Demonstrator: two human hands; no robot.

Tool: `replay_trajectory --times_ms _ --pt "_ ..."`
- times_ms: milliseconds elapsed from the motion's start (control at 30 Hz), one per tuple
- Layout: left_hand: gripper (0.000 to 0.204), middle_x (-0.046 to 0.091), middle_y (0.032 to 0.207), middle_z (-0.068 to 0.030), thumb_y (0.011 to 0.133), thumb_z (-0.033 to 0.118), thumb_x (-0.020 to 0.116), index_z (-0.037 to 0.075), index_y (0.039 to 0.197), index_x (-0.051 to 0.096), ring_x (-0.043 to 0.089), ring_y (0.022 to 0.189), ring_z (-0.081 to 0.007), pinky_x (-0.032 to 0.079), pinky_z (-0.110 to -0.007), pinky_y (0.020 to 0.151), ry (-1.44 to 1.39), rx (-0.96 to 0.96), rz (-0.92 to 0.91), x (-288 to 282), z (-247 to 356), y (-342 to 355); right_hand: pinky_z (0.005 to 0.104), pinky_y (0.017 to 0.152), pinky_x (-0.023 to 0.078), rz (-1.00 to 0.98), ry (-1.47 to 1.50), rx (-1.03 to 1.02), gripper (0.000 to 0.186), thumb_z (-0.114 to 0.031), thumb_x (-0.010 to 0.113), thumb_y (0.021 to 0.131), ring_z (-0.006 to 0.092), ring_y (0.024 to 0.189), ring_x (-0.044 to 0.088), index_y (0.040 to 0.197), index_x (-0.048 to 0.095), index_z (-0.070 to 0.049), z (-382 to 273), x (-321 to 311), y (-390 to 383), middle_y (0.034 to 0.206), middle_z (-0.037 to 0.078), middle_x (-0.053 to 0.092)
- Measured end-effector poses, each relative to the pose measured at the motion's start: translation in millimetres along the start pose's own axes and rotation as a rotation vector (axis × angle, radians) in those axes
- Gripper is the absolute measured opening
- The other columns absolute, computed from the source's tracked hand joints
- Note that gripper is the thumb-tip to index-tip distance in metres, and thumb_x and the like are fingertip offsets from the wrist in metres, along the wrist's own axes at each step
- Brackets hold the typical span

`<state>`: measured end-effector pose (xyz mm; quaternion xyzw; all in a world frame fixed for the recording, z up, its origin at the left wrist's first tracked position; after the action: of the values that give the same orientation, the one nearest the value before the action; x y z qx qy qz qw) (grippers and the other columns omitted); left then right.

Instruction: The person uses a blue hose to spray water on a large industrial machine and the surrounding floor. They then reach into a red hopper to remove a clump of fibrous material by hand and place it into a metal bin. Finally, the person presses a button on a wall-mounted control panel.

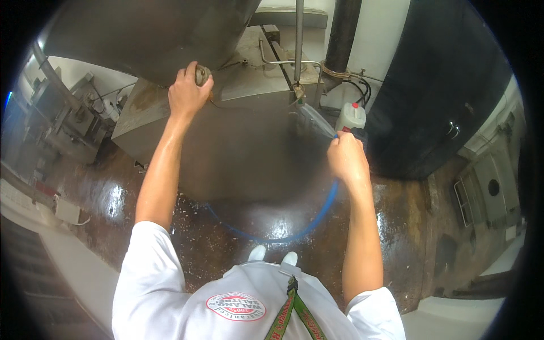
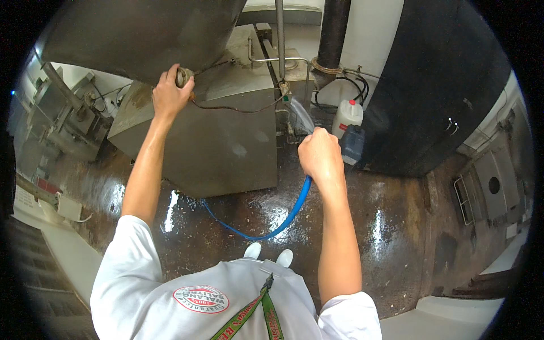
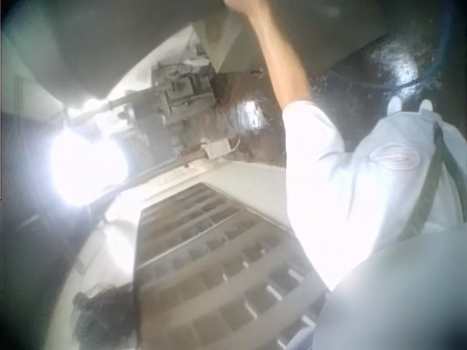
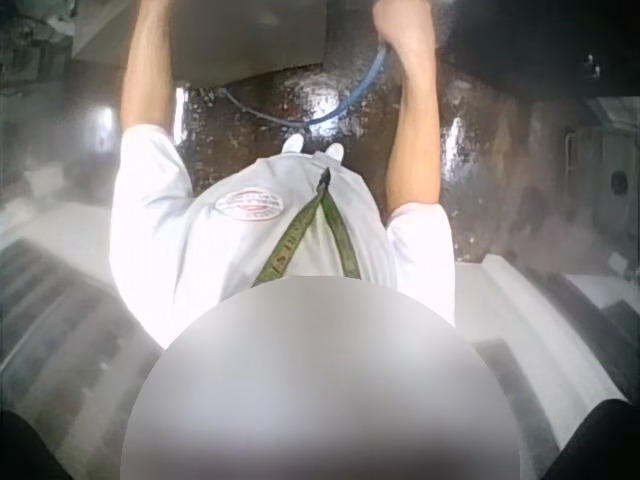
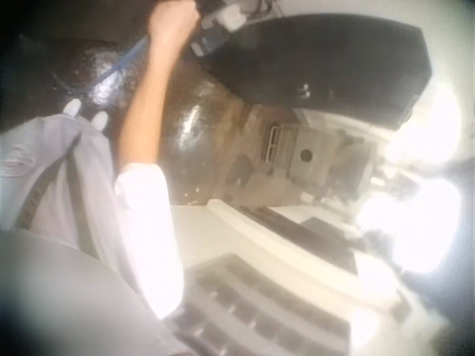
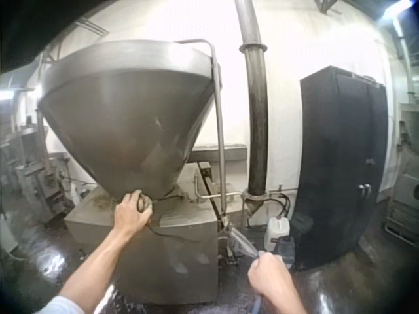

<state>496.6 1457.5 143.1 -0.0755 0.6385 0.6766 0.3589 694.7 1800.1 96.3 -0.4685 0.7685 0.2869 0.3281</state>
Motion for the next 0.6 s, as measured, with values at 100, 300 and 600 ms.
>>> replay_trajectory --times_ms 100,300,600 --pt "0.056 0.071 0.113 -0.0213 0.086 0.037 0.075 0.006 0.132 0.065 0.073 0.093 -0.0406 0.06 -0.047 0.081 -0.045 0.126 0.045 -19.5 14.3 17.5 0.0517 0.075 0.058 -0.142 0.001 0.16 0.032 -0.012 0.05 0.095 0.0457 0.08 0.073 0.093 0.067 0.014 9.8 7.3 -0.5 0.078 0.033 0.068" --pt "0.056 0.071 0.115 -0.0217 0.086 0.035 0.074 0.006 0.132 0.064 0.073 0.093 -0.0421 0.061 -0.05 0.081 -0.052 0.194 -0.046 -19.2 28.8 27.1 0.0491 0.093 0.056 -0.134 -0.037 0.236 0.037 -0.016 0.049 0.097 0.0448 0.101 0.072 0.116 0.069 0.009 34.1 16.4 -31.2 0.103 0.035 0.071" --pt "0.057 0.069 0.112 -0.0245 0.084 0.031 0.074 0.006 0.134 0.062 0.071 0.095 -0.0454 0.059 -0.052 0.084 -0.006 0.283 -0.155 -2.9 38.1 39.2 0.0473 0.096 0.055 0.096 -0.018 0.129 0.045 -0.015 0.046 0.098 0.0445 0.102 0.072 0.133 0.062 0.008 42.6 -8.8 -69.1 0.112 0.034 0.069"
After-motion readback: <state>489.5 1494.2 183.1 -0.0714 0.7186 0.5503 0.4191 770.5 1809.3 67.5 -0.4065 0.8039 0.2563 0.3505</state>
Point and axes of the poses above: each hand's wrist, its own y-axis towards the middle knuckle, its own x-axis out of the palm, z = x × y, the point moved 7 cm from there along y, towards the middle knuckle
